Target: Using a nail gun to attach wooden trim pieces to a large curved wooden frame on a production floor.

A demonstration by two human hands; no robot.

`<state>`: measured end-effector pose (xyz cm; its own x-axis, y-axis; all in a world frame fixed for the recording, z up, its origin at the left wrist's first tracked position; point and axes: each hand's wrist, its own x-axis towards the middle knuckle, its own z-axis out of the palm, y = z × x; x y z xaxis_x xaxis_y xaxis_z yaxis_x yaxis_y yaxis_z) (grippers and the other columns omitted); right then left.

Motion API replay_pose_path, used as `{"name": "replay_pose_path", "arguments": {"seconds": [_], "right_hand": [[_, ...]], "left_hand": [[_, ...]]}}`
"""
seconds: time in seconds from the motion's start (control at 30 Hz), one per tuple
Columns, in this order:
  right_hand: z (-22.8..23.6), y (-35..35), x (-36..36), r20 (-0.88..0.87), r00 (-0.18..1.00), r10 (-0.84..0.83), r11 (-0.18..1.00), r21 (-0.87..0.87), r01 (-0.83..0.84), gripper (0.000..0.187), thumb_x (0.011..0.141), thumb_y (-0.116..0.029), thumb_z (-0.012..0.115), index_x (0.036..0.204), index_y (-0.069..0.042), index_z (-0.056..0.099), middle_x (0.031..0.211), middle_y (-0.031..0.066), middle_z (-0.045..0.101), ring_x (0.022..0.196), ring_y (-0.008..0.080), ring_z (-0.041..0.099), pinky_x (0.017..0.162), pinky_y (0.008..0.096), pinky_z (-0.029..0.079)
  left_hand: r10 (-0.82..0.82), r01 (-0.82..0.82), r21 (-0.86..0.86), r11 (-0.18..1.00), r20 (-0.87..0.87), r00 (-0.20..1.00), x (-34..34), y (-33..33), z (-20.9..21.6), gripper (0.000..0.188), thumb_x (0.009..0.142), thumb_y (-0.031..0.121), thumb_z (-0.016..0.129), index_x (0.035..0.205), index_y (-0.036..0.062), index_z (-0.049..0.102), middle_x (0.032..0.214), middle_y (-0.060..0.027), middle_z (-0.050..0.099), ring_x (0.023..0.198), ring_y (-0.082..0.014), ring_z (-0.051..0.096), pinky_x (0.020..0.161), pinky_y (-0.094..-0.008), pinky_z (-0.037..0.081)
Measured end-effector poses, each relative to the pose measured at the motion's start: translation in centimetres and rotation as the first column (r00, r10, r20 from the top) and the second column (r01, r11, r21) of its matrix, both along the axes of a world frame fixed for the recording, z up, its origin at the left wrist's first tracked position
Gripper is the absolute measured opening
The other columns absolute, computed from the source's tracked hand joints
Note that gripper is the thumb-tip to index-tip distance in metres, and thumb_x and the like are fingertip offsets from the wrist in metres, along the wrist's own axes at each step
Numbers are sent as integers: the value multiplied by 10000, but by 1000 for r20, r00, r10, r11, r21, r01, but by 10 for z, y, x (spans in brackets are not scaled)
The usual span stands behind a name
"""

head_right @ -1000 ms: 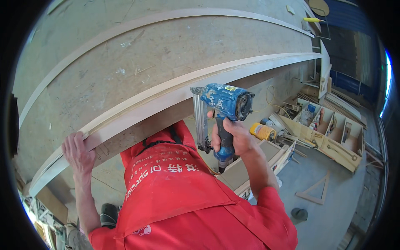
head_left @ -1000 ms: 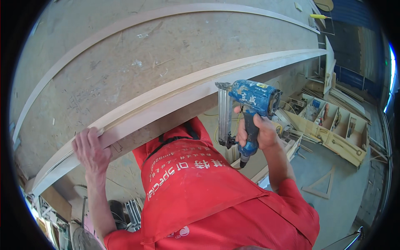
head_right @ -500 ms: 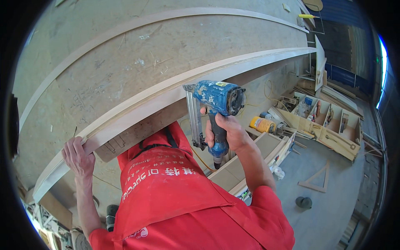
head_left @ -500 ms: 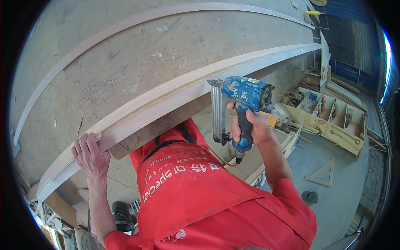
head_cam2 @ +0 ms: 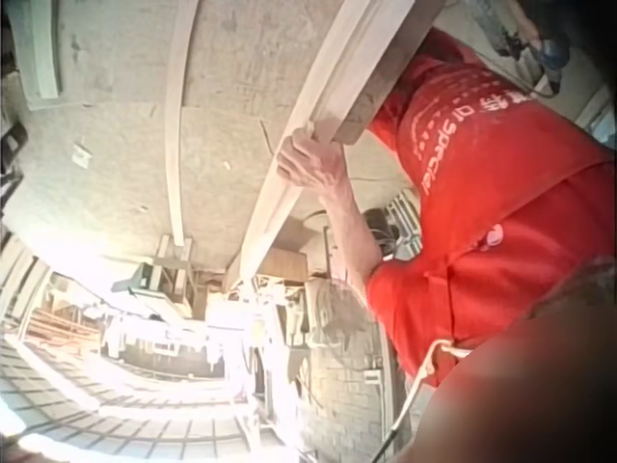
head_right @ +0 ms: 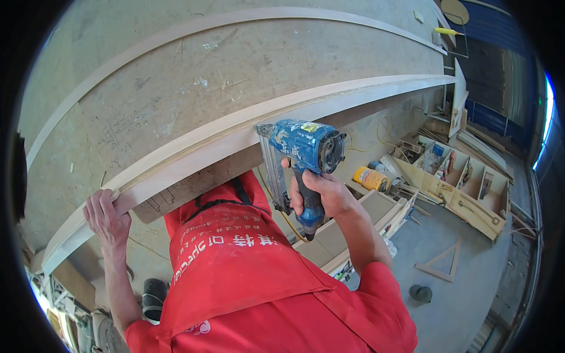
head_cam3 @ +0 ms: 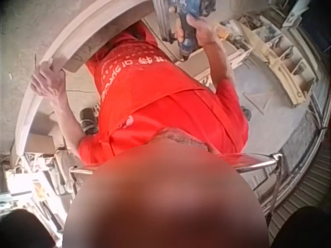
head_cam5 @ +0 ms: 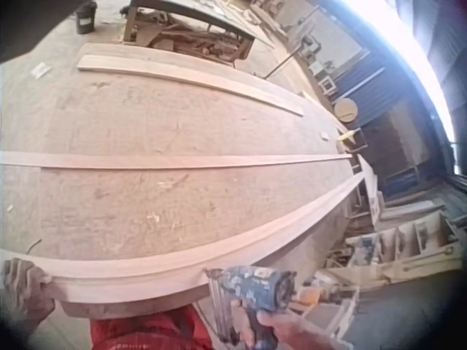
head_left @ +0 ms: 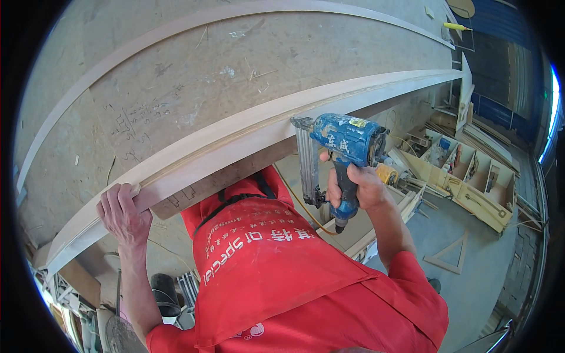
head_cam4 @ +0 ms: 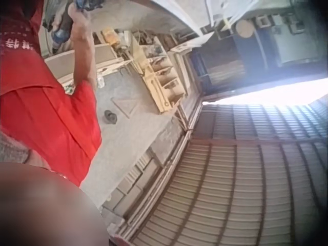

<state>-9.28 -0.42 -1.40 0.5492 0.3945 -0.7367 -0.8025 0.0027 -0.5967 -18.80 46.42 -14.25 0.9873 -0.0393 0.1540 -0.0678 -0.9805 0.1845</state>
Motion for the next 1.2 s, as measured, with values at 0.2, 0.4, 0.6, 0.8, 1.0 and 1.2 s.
{"name": "replay_pose_path", "arguments": {"seconds": [0.2, 0.4, 0.6, 0.8, 1.0, 1.2], "right_hand": [[2, -13, 2, -7, 1000, 1, 1000, 9, -1, 742, 1000, -521, 624, 1491, -17, 389, 773, 124, 646, 648, 220, 663, 723, 364, 544], [-4, -14, 1, -37, 999, 31, 999, 40, -30, 738, 1003, -509, 621, 1500, -19, 381, 794, 122, 652, 674, 216, 662, 764, 373, 538], [-5, -17, 1, -47, 999, 17, 997, 77, -13, 748, 1004, -512, 618, 1504, -14, 370, 796, 122, 651, 677, 216, 661, 759, 371, 537], [1, -13, 4, -11, 999, 46, 996, 71, -45, 759, 1001, -517, 622, 1504, -12, 361, 798, 123, 654, 681, 217, 662, 763, 366, 536], [-1, -9, 2, -41, 998, 39, 997, 73, -36, 750, 1002, -511, 627, 1495, -12, 364, 790, 120, 652, 669, 216, 659, 758, 365, 536], [-1, 1, 0, -57, 997, 57, 998, 42, -55, 751, 994, -526, 637, 1479, -14, 377, 773, 114, 650, 656, 214, 659, 760, 367, 536]], "left_hand": [[-19, 19, 4, 1000, -6, 1000, 6, -7, -3, 502, 675, -39, 688, 1148, 79, 568, 1058, -125, 622, 966, -345, 616, 822, -465, 441], [5, -5, 14, 1000, -13, 1000, -1, -7, 2, 508, 665, -40, 693, 1144, 81, 572, 1057, -128, 621, 962, -348, 614, 826, -471, 443], [4, -4, 21, 1000, -18, 1000, -2, -7, 3, 506, 664, -41, 691, 1140, 82, 574, 1054, -122, 622, 956, -346, 615, 825, -468, 444], [1, -1, 8, 1000, -14, 1000, 3, -10, 1, 466, 698, -36, 675, 1131, 91, 562, 1036, -127, 630, 948, -356, 612, 809, -460, 440], [2, -2, 6, 1000, -8, 1000, 3, -13, -1, 479, 673, -36, 690, 1117, 90, 564, 1021, -103, 613, 946, -334, 617, 826, -458, 445], [1, -1, 22, 1000, -9, 1000, -3, -3, 1, 452, 690, -22, 698, 1108, 98, 571, 1021, -97, 618, 945, -325, 618, 827, -452, 442]]}}
